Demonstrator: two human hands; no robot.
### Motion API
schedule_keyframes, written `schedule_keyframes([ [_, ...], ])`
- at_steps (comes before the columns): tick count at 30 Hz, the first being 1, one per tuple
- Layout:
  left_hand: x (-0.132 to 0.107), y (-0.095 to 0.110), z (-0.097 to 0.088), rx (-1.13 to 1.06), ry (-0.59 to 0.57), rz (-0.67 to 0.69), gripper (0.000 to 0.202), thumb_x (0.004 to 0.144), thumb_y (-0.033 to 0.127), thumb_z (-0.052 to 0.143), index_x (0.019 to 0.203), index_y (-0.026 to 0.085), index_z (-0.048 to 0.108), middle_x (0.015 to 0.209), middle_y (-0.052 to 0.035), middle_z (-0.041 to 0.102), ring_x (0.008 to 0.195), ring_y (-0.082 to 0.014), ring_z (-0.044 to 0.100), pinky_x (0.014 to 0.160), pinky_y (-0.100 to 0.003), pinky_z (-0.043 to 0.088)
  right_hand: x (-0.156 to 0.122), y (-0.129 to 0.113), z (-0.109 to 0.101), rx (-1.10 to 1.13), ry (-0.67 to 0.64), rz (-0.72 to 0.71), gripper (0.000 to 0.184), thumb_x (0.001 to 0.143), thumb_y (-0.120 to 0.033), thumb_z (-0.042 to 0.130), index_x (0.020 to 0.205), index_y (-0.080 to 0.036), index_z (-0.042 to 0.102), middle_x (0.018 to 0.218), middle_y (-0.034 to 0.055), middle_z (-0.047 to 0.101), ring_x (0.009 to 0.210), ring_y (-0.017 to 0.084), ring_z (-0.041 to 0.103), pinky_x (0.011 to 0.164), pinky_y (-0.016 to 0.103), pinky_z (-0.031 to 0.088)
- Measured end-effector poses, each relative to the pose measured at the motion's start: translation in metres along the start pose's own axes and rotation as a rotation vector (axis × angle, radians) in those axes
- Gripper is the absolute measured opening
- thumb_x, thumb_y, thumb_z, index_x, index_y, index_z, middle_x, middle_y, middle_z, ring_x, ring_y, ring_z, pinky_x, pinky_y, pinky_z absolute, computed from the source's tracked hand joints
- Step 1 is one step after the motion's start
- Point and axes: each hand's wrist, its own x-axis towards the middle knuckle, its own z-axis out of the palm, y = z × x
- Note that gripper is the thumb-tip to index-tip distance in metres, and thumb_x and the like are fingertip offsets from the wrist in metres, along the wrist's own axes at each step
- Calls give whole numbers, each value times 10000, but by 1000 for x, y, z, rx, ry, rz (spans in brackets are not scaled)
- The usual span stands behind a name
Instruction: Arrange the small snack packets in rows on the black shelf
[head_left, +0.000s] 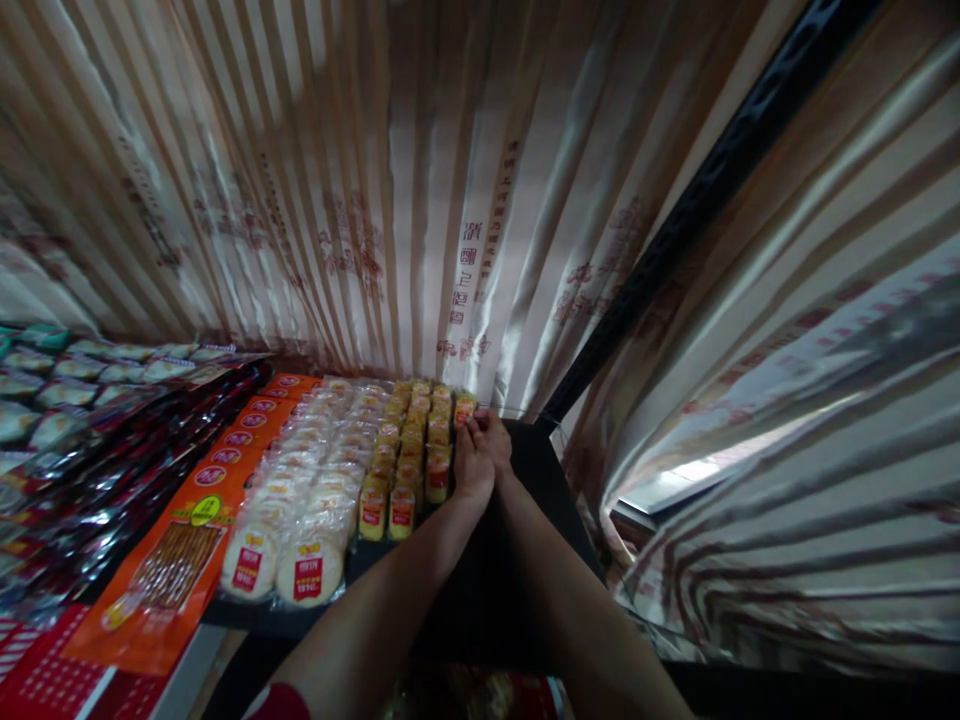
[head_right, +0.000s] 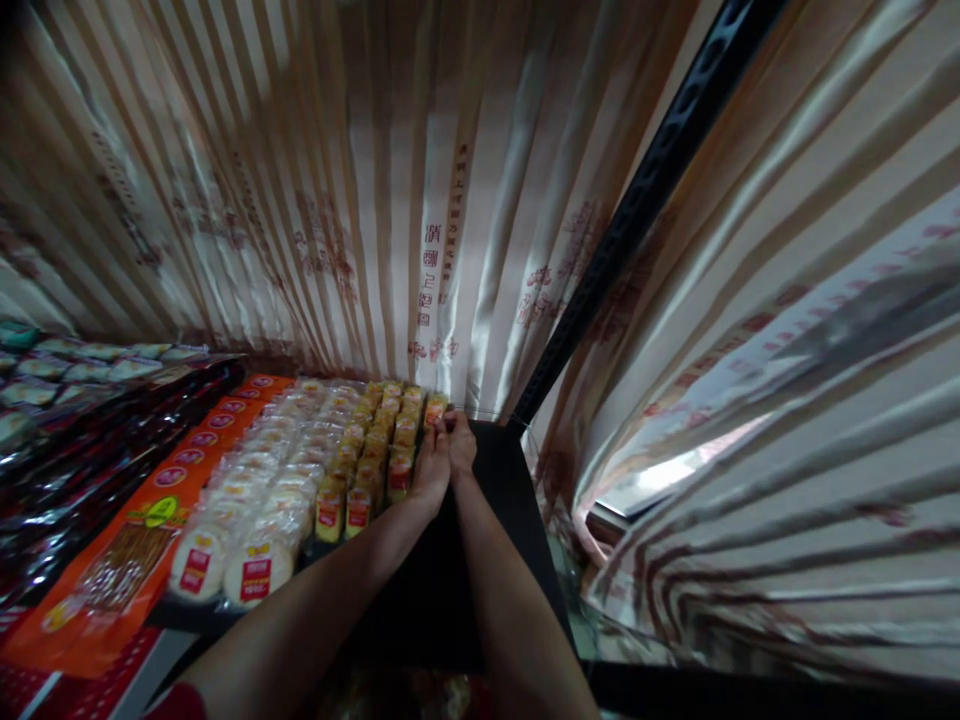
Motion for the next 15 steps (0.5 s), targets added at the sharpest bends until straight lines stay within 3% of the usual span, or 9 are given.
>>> schedule_keyframes([
  [7, 14, 14, 13, 19, 4, 32, 437, 869, 189, 342, 1295, 195, 439, 1237, -100, 540, 1310, -311, 270, 1069, -475, 234, 9, 2, 8, -27, 6, 1, 219, 812, -407, 503, 953, -251, 564, 867, 1, 675, 772, 140, 623, 681, 226, 452],
  [15, 11, 24, 13, 11, 126, 54, 389, 866, 208, 388, 1240, 198, 491, 1147, -96, 599, 1267, -284, 362, 1043, -455, 306, 14, 10, 18, -35, 39, -92, 173, 823, -328, 485, 928, -214, 562, 866, 31, 650, 823, 149, 591, 737, 258, 428],
])
